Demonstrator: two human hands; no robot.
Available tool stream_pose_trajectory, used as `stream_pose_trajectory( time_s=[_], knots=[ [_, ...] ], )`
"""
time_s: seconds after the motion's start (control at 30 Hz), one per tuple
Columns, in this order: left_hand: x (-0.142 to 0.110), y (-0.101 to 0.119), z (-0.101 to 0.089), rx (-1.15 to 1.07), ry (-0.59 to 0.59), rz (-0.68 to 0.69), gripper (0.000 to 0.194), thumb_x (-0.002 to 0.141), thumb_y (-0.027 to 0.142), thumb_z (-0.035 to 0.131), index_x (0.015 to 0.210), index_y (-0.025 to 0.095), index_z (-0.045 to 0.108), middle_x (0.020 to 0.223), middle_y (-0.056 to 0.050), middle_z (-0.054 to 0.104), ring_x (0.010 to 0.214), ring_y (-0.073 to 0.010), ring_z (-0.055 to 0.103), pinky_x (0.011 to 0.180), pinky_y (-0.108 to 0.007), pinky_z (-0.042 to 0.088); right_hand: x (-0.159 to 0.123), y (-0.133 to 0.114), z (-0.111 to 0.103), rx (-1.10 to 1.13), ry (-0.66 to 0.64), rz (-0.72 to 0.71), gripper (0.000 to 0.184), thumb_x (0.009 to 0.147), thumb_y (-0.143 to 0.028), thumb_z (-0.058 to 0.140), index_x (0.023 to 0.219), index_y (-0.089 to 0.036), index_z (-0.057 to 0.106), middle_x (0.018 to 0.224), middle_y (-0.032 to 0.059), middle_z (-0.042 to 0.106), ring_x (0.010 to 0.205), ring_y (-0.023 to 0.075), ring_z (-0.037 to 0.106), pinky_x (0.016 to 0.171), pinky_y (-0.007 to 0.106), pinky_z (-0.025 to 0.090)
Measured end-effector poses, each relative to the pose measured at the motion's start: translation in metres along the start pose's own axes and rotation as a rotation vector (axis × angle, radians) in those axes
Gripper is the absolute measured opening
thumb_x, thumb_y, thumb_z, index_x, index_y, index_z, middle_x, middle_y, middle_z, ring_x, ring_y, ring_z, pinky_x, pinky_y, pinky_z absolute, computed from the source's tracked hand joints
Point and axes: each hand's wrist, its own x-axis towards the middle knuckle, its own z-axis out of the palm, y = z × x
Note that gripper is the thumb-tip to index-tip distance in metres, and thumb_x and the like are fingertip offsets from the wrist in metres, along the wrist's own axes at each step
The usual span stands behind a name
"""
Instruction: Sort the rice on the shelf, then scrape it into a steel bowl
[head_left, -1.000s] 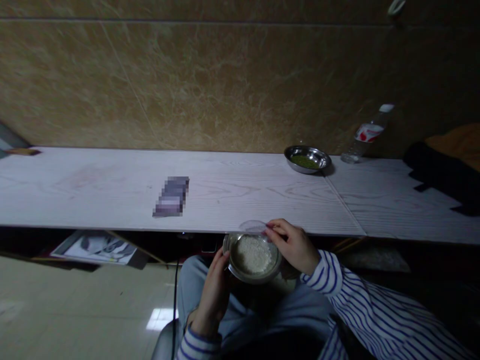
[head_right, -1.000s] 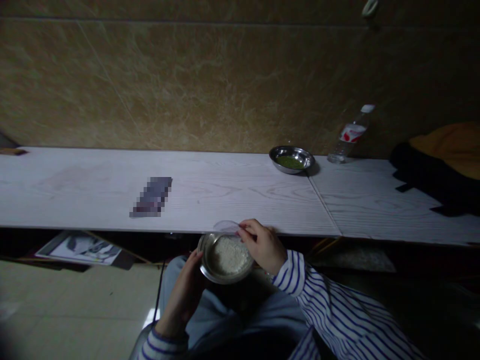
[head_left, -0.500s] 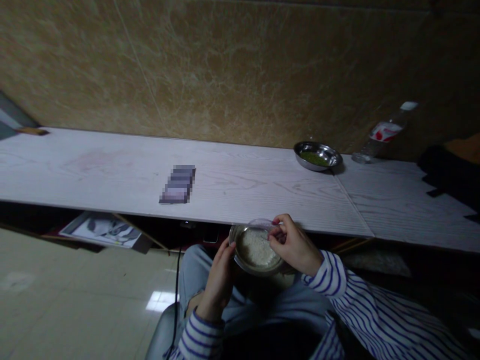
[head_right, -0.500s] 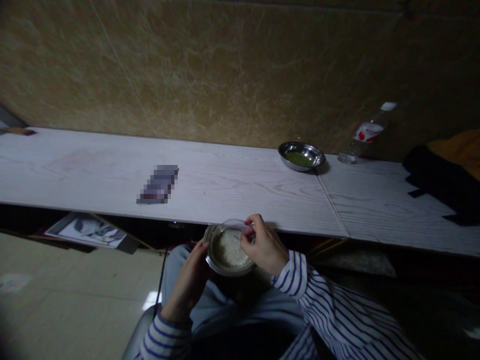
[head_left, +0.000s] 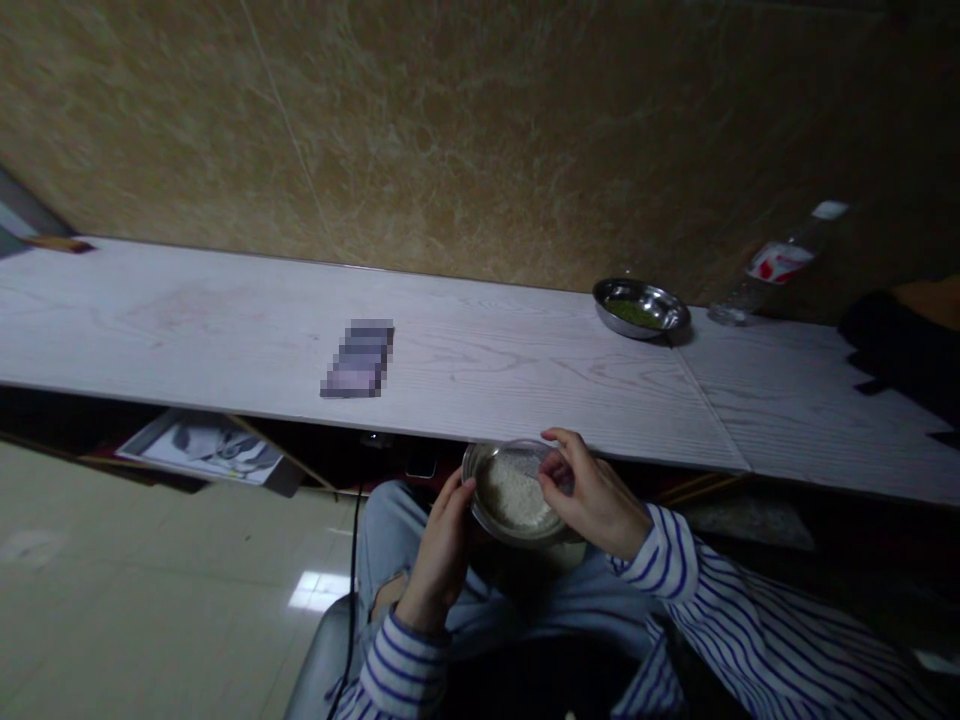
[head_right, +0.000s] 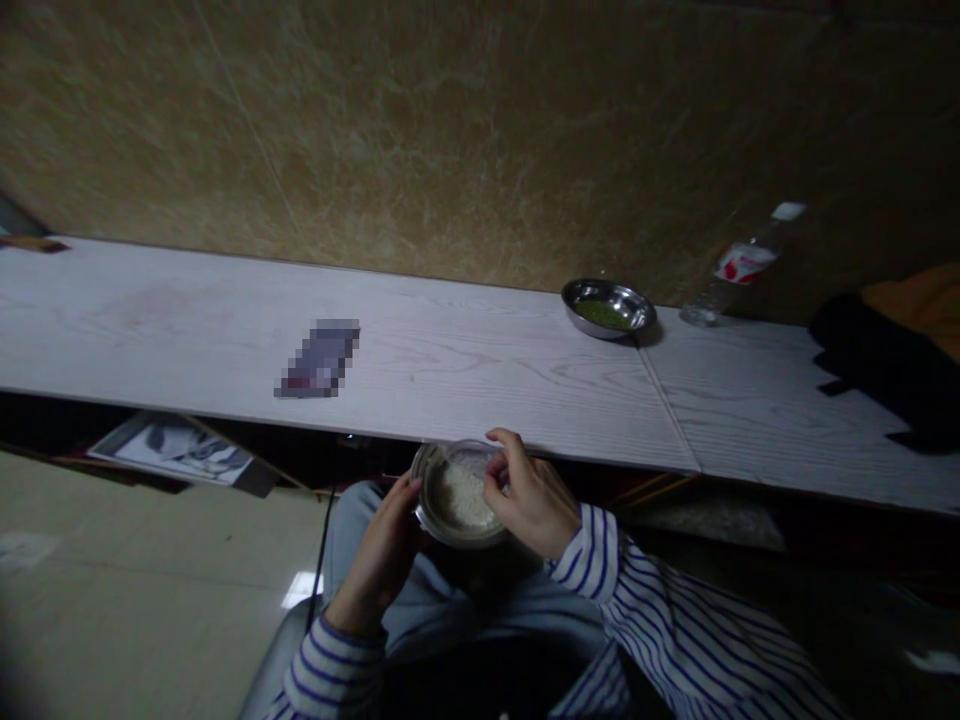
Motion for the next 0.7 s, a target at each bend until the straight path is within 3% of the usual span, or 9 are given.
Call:
stream_pose_trajectory(
  time_s=[0.17, 0.33, 0.47, 0.57, 0.7],
  knots=[
    [0.005, -0.005, -0.011, 0.014, -0.008, 0.032, 0.051, 0.08, 0.035, 0.074, 0.127, 0.018, 0.068, 0.14, -0.014, 0.068, 0.135, -0.035, 0.058, 0.098, -0.043, 0.054, 0.002, -0.002, -0.01, 0.07, -0.012, -0.033, 0.021, 0.094, -0.025, 0.048, 0.112, -0.023, 0.058, 0.095, 0.0064, 0.079, 0.09, 0.0215, 0.076, 0.084, 0.035, 0.057],
    [0.012, -0.007, -0.018, 0.041, 0.009, 0.0, 0.046, 0.083, 0.037, 0.071, 0.127, 0.022, 0.071, 0.143, -0.012, 0.067, 0.14, -0.0372, 0.054, 0.1, -0.046, 0.055, 0.008, 0.022, -0.027, 0.253, 0.081, 0.088, 0.019, 0.094, -0.034, 0.055, 0.101, -0.022, 0.067, 0.092, 0.0064, 0.079, 0.085, 0.0213, 0.076, 0.076, 0.032, 0.059],
    [0.018, -0.01, -0.018, 0.045, 0.035, -0.001, 0.044, 0.081, 0.036, 0.074, 0.121, 0.02, 0.074, 0.144, -0.012, 0.066, 0.141, -0.0355, 0.053, 0.109, -0.048, 0.048, 0.027, 0.06, -0.071, 0.311, 0.307, 0.332, 0.019, 0.084, -0.026, 0.065, 0.101, -0.018, 0.069, 0.081, 0.0058, 0.078, 0.072, 0.0207, 0.075, 0.069, 0.032, 0.06],
    [0.024, -0.013, -0.02, 0.049, 0.009, -0.006, 0.048, 0.079, 0.038, 0.077, 0.124, 0.021, 0.074, 0.142, -0.012, 0.068, 0.141, -0.0343, 0.053, 0.111, -0.048, 0.047, 0.043, 0.09, -0.115, 0.138, 0.532, 0.578, 0.027, 0.081, -0.016, 0.067, 0.109, -0.015, 0.068, 0.076, 0.005, 0.077, 0.068, 0.0189, 0.074, 0.067, 0.029, 0.058],
    [0.03, -0.015, -0.021, 0.023, -0.009, -0.044, 0.047, 0.083, 0.037, 0.075, 0.129, 0.024, 0.072, 0.141, -0.009, 0.07, 0.142, -0.0341, 0.053, 0.112, -0.049, 0.046, 0.056, 0.125, -0.157, 0.018, 0.628, 0.68, 0.032, 0.08, -0.012, 0.068, 0.112, -0.01, 0.069, 0.075, 0.0074, 0.077, 0.063, 0.0196, 0.071, 0.065, 0.03, 0.056]
  ],
)
